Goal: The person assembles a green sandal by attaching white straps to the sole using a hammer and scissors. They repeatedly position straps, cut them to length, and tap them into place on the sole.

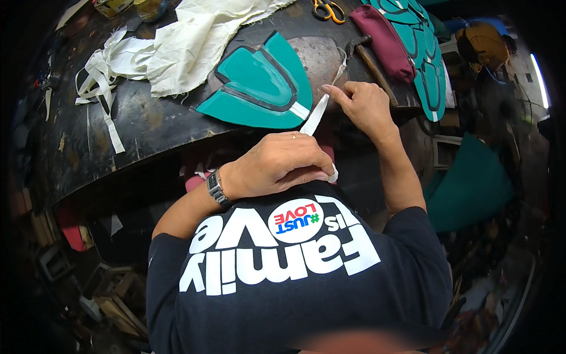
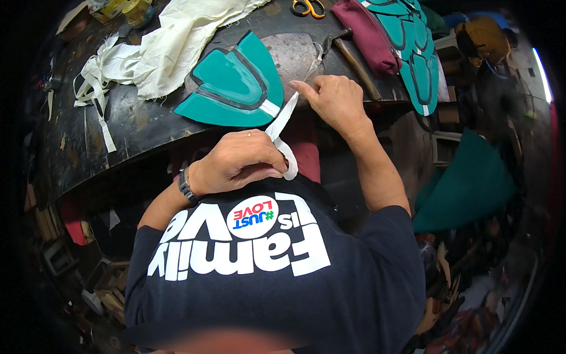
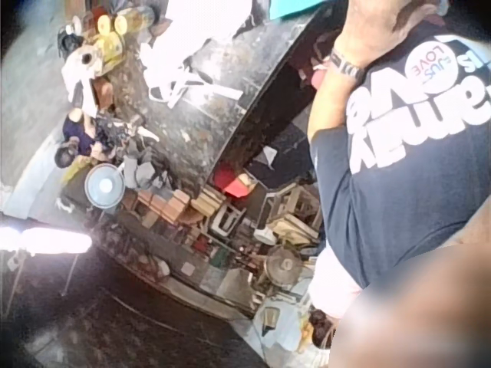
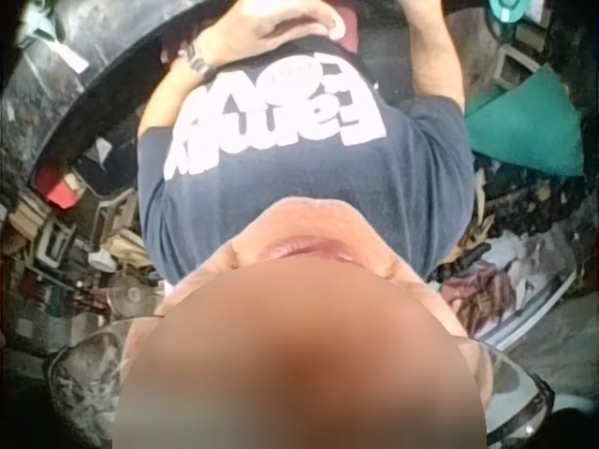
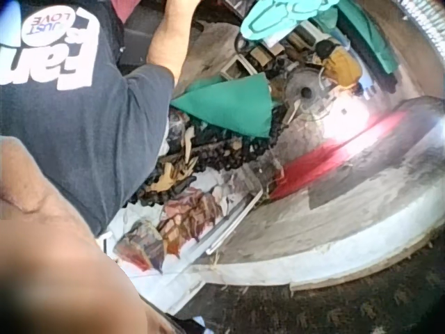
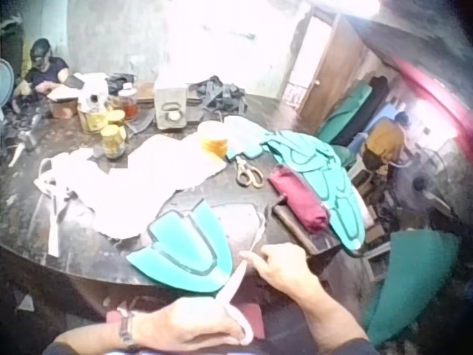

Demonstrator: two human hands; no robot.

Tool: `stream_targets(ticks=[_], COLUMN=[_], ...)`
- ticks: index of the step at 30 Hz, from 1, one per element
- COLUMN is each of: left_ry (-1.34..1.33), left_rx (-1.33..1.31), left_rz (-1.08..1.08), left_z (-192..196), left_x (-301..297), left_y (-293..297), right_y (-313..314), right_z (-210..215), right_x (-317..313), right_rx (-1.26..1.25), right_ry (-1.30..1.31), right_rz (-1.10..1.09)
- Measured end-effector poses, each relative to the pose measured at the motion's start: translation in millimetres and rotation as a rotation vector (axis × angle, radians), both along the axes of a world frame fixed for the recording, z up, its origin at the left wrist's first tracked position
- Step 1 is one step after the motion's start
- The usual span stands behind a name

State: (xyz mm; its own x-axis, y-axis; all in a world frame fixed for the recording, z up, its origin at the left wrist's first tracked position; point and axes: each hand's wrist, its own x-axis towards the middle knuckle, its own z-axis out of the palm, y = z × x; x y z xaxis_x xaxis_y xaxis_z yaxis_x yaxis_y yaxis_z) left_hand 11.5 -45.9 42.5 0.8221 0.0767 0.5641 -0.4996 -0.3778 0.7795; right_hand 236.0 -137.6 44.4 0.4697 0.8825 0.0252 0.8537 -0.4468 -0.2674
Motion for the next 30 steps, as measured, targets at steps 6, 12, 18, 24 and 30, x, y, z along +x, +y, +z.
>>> stream_targets(ticks=[6,12,18,24,30], left_ry=[0.158,0.221,0.280,0.429,0.464], left_rx=[0.108,0.058,-0.273,-0.355,-0.814], left_rz=[-0.234,-0.213,-0.226,0.374,0.346], left_z=[-19,-15,9,-7,-30], left_x=[14,3,-22,-6,-8], left_y=[-21,-19,10,23,27], right_y=[7,15,-2,-11,-2], right_z=[-35,-61,-47,-12,-13], right_x=[10,35,32,-5,-56], right_rx=[0.229,0.585,0.798,0.549,0.201], right_ry=[-0.035,0.704,1.290,1.642,1.469], right_rz=[-0.142,-0.146,-0.147,0.157,0.222])
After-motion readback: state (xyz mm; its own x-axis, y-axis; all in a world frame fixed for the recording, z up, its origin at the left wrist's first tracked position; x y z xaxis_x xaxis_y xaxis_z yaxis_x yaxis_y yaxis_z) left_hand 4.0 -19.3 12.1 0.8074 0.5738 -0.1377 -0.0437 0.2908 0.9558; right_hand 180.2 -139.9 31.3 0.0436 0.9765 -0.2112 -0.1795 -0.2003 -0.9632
